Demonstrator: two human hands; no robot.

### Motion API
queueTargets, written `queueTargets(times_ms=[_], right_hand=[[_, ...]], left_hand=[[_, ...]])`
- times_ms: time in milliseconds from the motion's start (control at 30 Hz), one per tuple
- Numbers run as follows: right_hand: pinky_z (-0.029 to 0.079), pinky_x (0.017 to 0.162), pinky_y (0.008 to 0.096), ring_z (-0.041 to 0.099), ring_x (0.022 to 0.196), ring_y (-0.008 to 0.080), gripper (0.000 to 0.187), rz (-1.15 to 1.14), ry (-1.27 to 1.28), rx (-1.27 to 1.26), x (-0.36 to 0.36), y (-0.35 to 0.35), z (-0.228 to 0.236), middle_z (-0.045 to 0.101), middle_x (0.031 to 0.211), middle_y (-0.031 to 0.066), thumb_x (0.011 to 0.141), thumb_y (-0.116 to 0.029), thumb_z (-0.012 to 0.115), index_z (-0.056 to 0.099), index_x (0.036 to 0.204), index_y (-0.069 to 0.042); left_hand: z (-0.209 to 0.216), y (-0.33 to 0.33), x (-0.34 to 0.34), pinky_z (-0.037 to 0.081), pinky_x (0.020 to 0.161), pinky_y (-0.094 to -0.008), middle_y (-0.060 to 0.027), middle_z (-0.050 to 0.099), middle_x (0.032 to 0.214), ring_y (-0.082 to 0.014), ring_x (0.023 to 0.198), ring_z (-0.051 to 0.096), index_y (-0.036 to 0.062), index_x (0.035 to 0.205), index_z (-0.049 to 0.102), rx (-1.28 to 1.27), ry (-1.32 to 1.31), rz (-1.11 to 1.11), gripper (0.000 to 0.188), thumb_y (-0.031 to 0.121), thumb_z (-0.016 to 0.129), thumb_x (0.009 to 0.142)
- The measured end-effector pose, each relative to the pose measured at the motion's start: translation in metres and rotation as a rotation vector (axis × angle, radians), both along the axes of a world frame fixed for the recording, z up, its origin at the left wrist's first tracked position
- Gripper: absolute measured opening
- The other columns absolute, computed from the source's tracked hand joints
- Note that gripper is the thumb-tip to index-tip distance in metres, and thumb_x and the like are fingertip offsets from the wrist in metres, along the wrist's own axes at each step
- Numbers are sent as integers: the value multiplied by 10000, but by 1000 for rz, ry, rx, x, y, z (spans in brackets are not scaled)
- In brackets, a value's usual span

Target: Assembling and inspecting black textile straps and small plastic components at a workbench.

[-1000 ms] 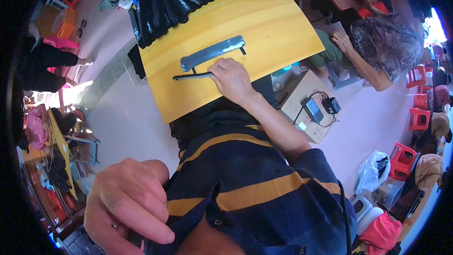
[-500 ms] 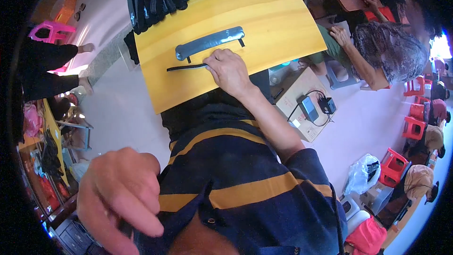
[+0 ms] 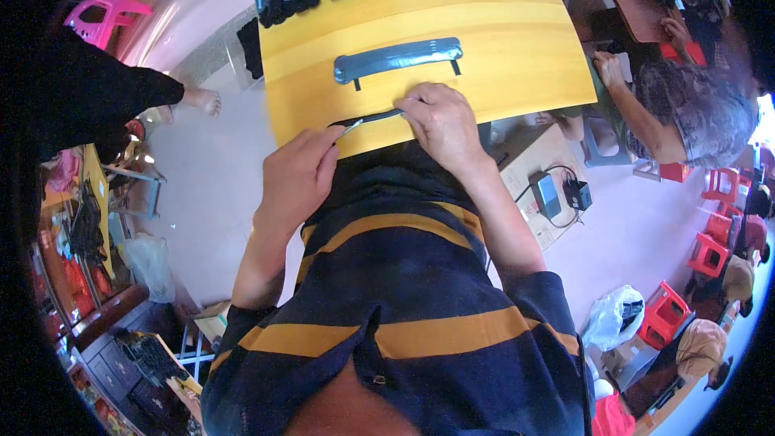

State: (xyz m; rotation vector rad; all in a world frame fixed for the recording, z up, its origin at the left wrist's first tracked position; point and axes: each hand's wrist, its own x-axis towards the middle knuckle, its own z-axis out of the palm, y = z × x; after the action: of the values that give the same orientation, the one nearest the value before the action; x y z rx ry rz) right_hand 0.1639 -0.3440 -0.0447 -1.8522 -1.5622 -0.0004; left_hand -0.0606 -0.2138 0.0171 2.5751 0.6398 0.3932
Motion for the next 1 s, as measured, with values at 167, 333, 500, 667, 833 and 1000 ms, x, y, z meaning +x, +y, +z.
queueTargets(times_ms=[167, 333, 500, 667, 833, 1000], right_hand=[[551, 813, 447, 685, 924, 333, 148, 0, 31, -63, 7, -3, 6, 697, 956, 112, 869, -92, 743, 753, 1016, -86], [533, 870, 469, 674, 959, 362, 171, 59, 74, -176, 12, -4, 18, 689, 962, 142, 898, -116, 724, 727, 1064, -77], [527, 888, 454, 657, 952, 379, 169, 107, 126, -219, 11, -2, 24, 673, 943, 166, 936, -129, 702, 712, 1072, -31], [528, 874, 449, 659, 948, 380, 246, 127, 119, -204, 10, 0, 32, 680, 959, 174, 919, -177, 741, 708, 1107, -22], [542, 782, 389, 682, 898, 296, 280, 211, 352, -304, 6, -6, 44, 679, 949, 156, 935, -209, 760, 696, 1125, -13], [545, 809, 332, 677, 901, 164, 192, 229, 1010, -299, -12, -2, 37, 688, 936, 82, 1018, -179, 694, 655, 1122, -23]], left_hand=[[-16, 15, -1, 577, 778, -408, -123, 742, 1068, -318, 915, 728, 103, 1186, 720, -101, 33, 98, 265, 127, 718, 922], [-37, 26, 3, 565, 765, -422, -164, 743, 1013, -369, 917, 716, 43, 1161, 702, -246, -189, 65, 307, 241, 727, 928], [-50, 34, 12, 533, 704, -373, -155, 717, 820, -300, 766, 702, 10, 1021, 728, -493, -194, 150, 253, 249, 721, 937], [-61, 42, 10, 425, 569, -247, 25, 583, 690, -62, 618, 518, 31, 947, 704, -816, -226, 215, 212, 241, 718, 976], [-38, 44, 15, 282, 463, -198, 73, 483, 629, -6, 507, 381, 86, 924, 667, -1020, -249, 139, 181, 249, 712, 988], [-1, 36, 44, 437, 641, -251, 33, 596, 741, -62, 678, 512, 28, 964, 706, -1035, -382, 83, 276, 285, 792, 915]])
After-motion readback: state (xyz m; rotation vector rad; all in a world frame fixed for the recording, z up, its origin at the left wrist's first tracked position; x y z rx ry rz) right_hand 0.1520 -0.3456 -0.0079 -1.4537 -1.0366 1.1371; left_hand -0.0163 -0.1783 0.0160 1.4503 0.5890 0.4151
